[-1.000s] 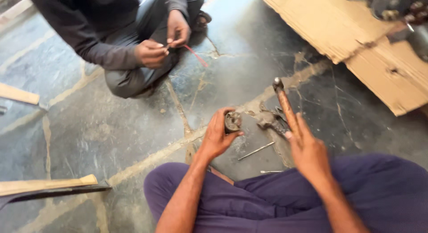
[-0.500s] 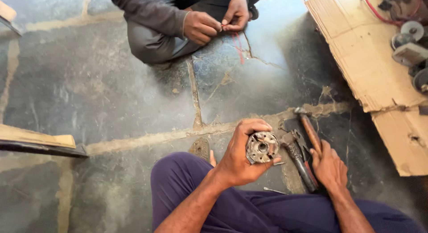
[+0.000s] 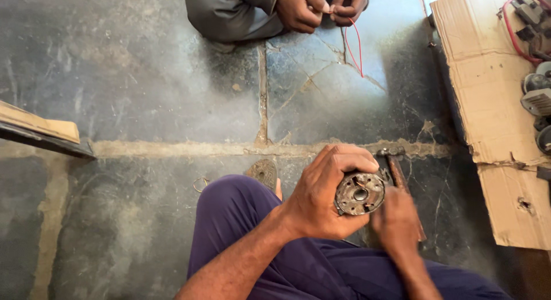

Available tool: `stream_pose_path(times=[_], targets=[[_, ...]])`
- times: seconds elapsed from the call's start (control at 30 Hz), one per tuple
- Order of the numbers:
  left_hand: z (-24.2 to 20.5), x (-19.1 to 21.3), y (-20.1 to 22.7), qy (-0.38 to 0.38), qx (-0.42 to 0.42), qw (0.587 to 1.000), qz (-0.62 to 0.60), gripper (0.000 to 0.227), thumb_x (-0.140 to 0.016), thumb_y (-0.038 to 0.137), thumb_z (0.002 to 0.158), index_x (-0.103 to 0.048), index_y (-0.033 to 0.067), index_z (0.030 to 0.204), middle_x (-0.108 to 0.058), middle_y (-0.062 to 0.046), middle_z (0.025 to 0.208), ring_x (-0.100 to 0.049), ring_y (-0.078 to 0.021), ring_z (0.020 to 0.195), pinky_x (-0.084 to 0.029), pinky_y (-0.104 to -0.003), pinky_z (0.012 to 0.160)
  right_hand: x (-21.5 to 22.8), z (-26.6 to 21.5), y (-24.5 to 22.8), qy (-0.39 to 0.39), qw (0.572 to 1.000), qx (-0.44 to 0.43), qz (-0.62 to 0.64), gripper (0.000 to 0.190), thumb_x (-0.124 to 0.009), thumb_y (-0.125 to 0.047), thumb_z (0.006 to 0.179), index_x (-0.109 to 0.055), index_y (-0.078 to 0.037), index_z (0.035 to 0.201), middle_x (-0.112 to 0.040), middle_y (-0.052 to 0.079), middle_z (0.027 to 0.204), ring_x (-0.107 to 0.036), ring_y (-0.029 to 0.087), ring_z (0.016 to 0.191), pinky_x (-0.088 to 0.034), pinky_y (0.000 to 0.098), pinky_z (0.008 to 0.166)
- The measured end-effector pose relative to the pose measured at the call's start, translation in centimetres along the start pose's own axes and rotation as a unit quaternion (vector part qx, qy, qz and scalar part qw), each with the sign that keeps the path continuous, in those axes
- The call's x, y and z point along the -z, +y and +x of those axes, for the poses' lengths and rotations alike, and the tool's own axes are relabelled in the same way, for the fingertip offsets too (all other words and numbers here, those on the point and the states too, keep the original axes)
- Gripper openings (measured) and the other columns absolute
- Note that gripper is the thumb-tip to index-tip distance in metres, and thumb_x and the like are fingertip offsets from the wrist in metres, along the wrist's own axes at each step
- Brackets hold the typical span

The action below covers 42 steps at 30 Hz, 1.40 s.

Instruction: The person sits on the floor and uses a hammer and a metal rod to strike a small cylindrical metal part. They repeatedly hit the part on the floor, occasionally inspecting it by hand. Another person is visible nearby handling a red wire.

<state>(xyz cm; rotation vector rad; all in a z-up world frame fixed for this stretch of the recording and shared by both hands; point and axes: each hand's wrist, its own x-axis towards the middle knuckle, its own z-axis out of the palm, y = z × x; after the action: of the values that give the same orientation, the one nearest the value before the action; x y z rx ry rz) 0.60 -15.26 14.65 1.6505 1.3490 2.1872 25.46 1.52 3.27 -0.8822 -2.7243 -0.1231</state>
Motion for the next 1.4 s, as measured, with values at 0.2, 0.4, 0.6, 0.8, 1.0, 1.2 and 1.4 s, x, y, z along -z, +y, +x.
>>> stream_pose_path(times=[0.2, 0.4, 0.6, 0.8, 1.0, 1.2, 1.4], targets=[[-0.1, -0.3, 0.2, 0.037, -0.008, 0.999, -0.020, 0.064, -0.082, 0.002, 0.075, -0.050, 0.0096, 0.129, -0.062, -0.011, 0.122, -0.065, -0.0256, 0.115, -0.053, -0.036, 0.103, -1.3, 0.8, -5.0, -0.142, 0.975, 0.074, 0.155, 0.027, -0.069, -0.011, 0.080, -0.068, -0.009, 0.107, -0.070, 0.012, 0.107, -0.064, 0.034, 0.104, -0.048, 0.0483, 0.089], [-0.3, -0.6, -0.1, 0.054, -0.016, 0.998, -0.019, 0.063, -0.082, 0.002, 0.076, -0.048, 0.0096, 0.129, -0.062, -0.011, 0.125, -0.065, -0.0247, 0.115, -0.054, -0.035, 0.103, -2.0, 0.5, -3.3, -0.149, 0.965, 0.077, 0.202, 0.035, -0.070, -0.013, 0.076, -0.067, -0.006, 0.110, -0.070, 0.016, 0.110, -0.063, 0.036, 0.107, -0.049, 0.0456, 0.091], [-0.4, -0.9, -0.7, 0.038, -0.050, 0.998, 0.018, 0.065, -0.084, 0.004, 0.076, -0.047, 0.0118, 0.129, -0.063, -0.008, 0.125, -0.065, -0.0229, 0.117, -0.044, -0.046, 0.123, -2.8, 0.0, -2.7, -0.118, 0.971, 0.113, 0.175, 0.038, -0.068, -0.008, 0.074, -0.066, -0.003, 0.111, -0.068, 0.018, 0.111, -0.061, 0.039, 0.108, -0.047, 0.0481, 0.092], [-0.8, -1.1, -0.9, 0.025, -0.043, 0.998, 0.049, 0.063, -0.085, 0.007, 0.078, -0.046, 0.0130, 0.128, -0.065, -0.007, 0.124, -0.066, -0.0201, 0.119, -0.034, -0.050, 0.130, -3.5, -0.5, -2.5, -0.130, 0.972, 0.109, 0.163, 0.034, -0.065, -0.005, 0.074, -0.066, -0.004, 0.109, -0.068, 0.018, 0.108, -0.062, 0.039, 0.106, -0.048, 0.0480, 0.090], [-0.9, -1.4, -1.1, 0.031, -0.030, 0.997, 0.067, 0.063, -0.081, 0.008, 0.075, -0.046, 0.0131, 0.127, -0.066, -0.006, 0.122, -0.066, -0.0212, 0.121, -0.029, -0.054, 0.131, -5.0, -1.1, -1.5, -0.149, 0.971, 0.055, 0.181, 0.033, -0.062, -0.001, 0.077, -0.064, 0.000, 0.109, -0.067, 0.021, 0.105, -0.061, 0.041, 0.103, -0.049, 0.0478, 0.088], [-1.0, -1.5, -1.1, 0.037, -0.006, 0.998, 0.055, 0.063, -0.079, 0.007, 0.076, -0.046, 0.0121, 0.129, -0.066, -0.007, 0.123, -0.068, -0.0200, 0.117, -0.031, -0.055, 0.131, -5.5, -1.6, -1.0, -0.137, 0.973, 0.075, 0.173, 0.036, -0.062, 0.001, 0.075, -0.064, 0.003, 0.111, -0.064, 0.023, 0.105, -0.061, 0.043, 0.101, -0.049, 0.0488, 0.087], [-0.7, -1.4, -1.1, 0.026, 0.009, 0.998, 0.048, 0.063, -0.080, 0.009, 0.076, -0.046, 0.0105, 0.130, -0.066, -0.008, 0.123, -0.068, -0.0222, 0.117, -0.038, -0.052, 0.127, -5.4, -1.7, -0.5, -0.135, 0.974, 0.072, 0.169, 0.038, -0.065, 0.003, 0.071, -0.064, 0.002, 0.110, -0.063, 0.022, 0.105, -0.060, 0.043, 0.101, -0.049, 0.0496, 0.086]])
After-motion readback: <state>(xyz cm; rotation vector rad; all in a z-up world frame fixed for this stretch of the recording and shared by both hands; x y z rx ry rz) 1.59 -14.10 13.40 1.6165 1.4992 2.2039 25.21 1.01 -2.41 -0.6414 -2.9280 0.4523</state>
